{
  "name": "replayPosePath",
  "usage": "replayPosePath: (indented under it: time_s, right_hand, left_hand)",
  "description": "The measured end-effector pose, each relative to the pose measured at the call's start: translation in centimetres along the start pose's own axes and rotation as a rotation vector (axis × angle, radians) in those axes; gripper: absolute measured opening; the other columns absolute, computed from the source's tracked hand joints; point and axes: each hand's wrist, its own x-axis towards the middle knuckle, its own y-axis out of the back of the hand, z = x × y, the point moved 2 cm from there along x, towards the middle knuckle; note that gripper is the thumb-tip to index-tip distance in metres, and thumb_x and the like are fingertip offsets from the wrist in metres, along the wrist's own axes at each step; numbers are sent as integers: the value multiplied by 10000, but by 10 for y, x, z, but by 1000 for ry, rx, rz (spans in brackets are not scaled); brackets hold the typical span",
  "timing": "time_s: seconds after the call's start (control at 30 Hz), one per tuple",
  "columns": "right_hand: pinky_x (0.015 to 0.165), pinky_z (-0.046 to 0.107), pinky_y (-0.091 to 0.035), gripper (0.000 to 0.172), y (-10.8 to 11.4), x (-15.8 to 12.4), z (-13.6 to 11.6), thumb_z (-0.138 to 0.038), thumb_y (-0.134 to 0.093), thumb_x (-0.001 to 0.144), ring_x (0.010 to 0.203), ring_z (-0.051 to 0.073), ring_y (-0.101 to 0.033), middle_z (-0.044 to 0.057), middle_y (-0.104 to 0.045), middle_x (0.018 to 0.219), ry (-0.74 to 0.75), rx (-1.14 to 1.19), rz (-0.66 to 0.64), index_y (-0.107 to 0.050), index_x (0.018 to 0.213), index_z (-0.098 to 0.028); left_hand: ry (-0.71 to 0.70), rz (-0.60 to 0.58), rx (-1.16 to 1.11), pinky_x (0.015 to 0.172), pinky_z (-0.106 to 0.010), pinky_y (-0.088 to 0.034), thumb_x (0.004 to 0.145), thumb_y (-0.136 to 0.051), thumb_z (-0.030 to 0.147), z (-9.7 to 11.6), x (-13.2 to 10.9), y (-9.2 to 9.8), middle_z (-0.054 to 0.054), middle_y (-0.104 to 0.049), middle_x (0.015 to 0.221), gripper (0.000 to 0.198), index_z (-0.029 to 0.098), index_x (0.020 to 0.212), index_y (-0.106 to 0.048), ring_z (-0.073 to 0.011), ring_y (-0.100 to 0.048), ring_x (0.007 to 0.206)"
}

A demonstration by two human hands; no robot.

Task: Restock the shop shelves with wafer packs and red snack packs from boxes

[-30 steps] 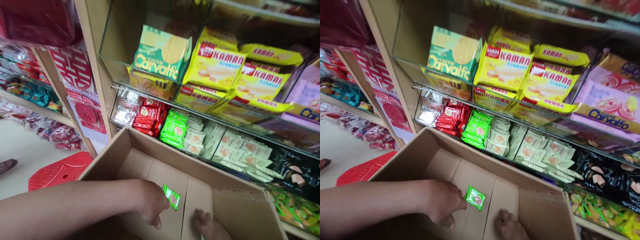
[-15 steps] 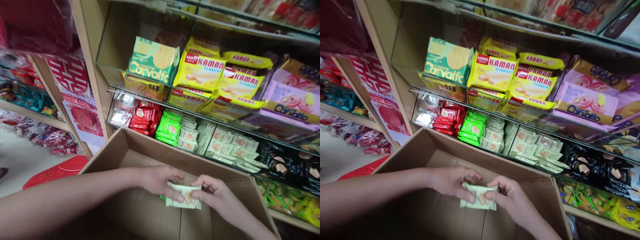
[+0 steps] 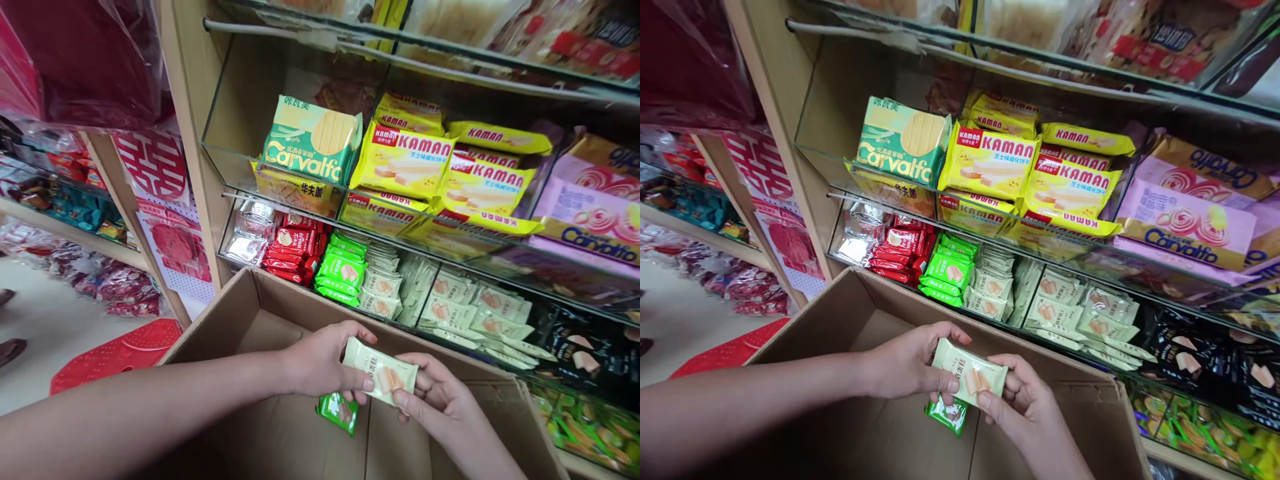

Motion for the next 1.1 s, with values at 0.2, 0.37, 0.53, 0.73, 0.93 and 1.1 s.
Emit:
replayPosePath:
  time_s: [0.2,0.37,0.53,0.73,0.93,1.1]
  right_hand:
    - [589,257,-445,375,13,5,-11,-371,-616,735,650,138,-548,11,-619,764,22,-146,-31,-458,1035,-210]
    - [555,230,-422,430,12,15,-22,-336,-621,739,683,130,-536,33,-624,853,57,-107,-3,-395,1085,-215]
    - [636,219,-439,460,7,16,-26,-299,-620,747,789,126,-565,41,-624,948,70,-28,-16,-370,1128,-235]
    - [752,307,-457,411,10,9,-11,-373,-591,747,870,184,-568,55,-613,958,42,-330,-20,-444,1095,-211]
    - [675,279,-477,374,38,18,-26,-447,-536,754,779,189,-589,60,-637,887,170,-601,120,-526,1021,-185]
    - [612,324,-454,328,53,66,-66,-381,-522,749,620,209,-582,58,-625,714,344,-1058,507,-580,993,-170]
  left_hand:
    - [-16,55,-14,421,-182,-430,649,-660,169,7,1,-3,57,-562,576,499,179,1049,-361,-71,-533,433]
    - [-84,132,-38,390,-157,-421,639,-668,146,17,3,3,26,-583,640,444,163,982,-385,-72,-551,433]
    - [-95,119,-70,444,-180,-451,673,-612,74,18,1,5,24,-582,640,479,157,1067,-354,-78,-562,466]
    - [-25,77,0,467,-193,-448,706,-532,22,3,1,1,53,-544,598,494,158,1128,-315,-68,-528,475]
    - [-37,86,226,487,-195,-418,675,-599,148,-8,-2,-2,19,-531,814,548,211,1157,-347,-68,-513,545]
    - [26,32,354,508,-196,-401,707,-541,170,-15,-2,0,4,-564,785,421,158,1112,-427,-81,-507,555]
